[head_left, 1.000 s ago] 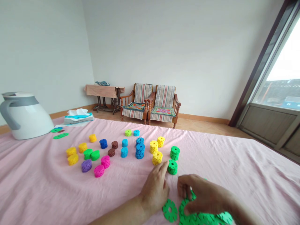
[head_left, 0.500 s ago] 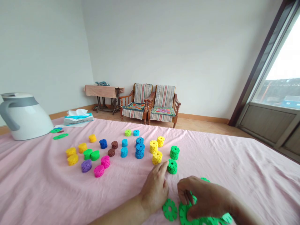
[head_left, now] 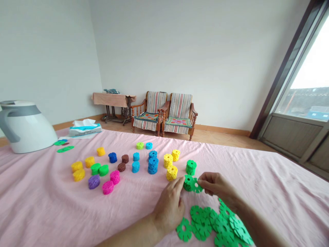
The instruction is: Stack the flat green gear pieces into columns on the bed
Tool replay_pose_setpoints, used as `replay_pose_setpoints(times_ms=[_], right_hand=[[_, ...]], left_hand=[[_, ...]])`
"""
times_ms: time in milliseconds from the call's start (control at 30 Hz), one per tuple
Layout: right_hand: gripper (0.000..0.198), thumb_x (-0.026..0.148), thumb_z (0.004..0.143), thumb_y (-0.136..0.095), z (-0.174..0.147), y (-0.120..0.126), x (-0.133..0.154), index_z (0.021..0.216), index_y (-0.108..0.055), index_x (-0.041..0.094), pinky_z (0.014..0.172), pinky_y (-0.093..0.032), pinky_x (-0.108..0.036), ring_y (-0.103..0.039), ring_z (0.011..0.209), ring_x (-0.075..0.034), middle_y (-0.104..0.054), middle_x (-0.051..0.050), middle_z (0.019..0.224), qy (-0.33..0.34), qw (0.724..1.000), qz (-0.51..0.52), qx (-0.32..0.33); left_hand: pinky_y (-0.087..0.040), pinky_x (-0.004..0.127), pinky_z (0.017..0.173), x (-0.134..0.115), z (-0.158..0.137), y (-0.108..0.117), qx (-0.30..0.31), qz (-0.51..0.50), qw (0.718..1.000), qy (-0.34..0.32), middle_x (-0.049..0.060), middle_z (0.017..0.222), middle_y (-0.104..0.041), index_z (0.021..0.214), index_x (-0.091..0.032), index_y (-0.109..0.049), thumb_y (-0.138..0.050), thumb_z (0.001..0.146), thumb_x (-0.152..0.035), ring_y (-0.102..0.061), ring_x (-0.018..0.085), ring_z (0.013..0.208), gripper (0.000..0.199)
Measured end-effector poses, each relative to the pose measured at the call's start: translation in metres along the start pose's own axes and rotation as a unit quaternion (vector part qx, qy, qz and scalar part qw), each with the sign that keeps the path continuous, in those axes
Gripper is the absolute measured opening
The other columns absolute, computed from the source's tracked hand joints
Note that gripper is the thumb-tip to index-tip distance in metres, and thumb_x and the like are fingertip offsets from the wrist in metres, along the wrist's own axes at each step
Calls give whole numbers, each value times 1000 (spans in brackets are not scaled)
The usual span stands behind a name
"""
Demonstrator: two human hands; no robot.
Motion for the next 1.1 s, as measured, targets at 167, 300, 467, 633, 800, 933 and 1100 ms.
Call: replay_pose_setpoints(times_ms=[167, 300, 467, 633, 800, 933, 1100], right_hand=[[32, 41, 58, -71, 16, -2, -20, 65, -54, 16, 43, -31, -18, -50, 45, -7, -61, 2, 54, -26, 982, 135, -130], [29, 39, 59, -71, 20, -8, -22, 66, -55, 17, 41, -33, -19, -54, 45, -9, -63, 0, 53, -24, 979, 139, -146], [26, 37, 60, -70, 20, -9, -19, 63, -55, 16, 39, -33, -19, -55, 43, -10, -63, 0, 50, -17, 983, 100, -153], [24, 37, 60, -68, 21, -8, -18, 62, -55, 17, 38, -33, -18, -55, 42, -10, -62, 1, 47, -10, 984, 81, -161], [24, 40, 64, -64, 17, -4, -11, 64, -54, 17, 39, -36, -20, -58, 43, -12, -65, -2, 53, -11, 984, 42, -174], [24, 40, 67, -59, 13, 0, -5, 67, -53, 17, 38, -36, -20, -59, 45, -13, -66, -3, 58, -3, 986, -10, -168], [14, 31, 72, -53, -3, -7, 8, 65, -52, 18, 47, -41, -23, -54, 47, -11, -58, 2, 55, 43, 987, -136, -73]], left_hand=[[-31, 32, 108, 1, 1, -1, 4, 3, 1000, -3, 8, 136, -43, 135, -15, -36, -39, 63, 2, -38, 18, 126, 74], [-30, 32, 109, 2, 1, -2, 4, 1, 1000, -7, 8, 138, -41, 137, -14, -32, -40, 62, 3, -36, 18, 127, 77], [-31, 37, 108, 7, -1, -5, -13, -13, 1000, -16, 9, 141, -35, 139, -14, -25, -40, 62, 3, -32, 20, 129, 80], [-33, 39, 107, 9, -2, -7, -16, -16, 1000, -18, 9, 141, -37, 138, -15, -26, -41, 63, 3, -34, 21, 128, 79], [-33, 37, 107, 6, -1, -5, -14, -15, 1000, -24, 8, 140, -38, 138, -16, -27, -40, 63, 4, -35, 20, 128, 79], [-32, 36, 108, 5, -1, -5, -9, -9, 1000, -22, 8, 140, -38, 138, -15, -28, -40, 63, 3, -34, 19, 128, 78], [-32, 36, 107, 5, -1, -4, -5, -13, 1000, -16, 9, 139, -39, 137, -14, -29, -40, 63, 3, -36, 20, 128, 77]])
Point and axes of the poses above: each hand's wrist, its own z-axis towards the middle knuckle, its own y-axis out of the back of the hand, x = y × z, the point moved 6 cm from there along z, towards the middle knuckle
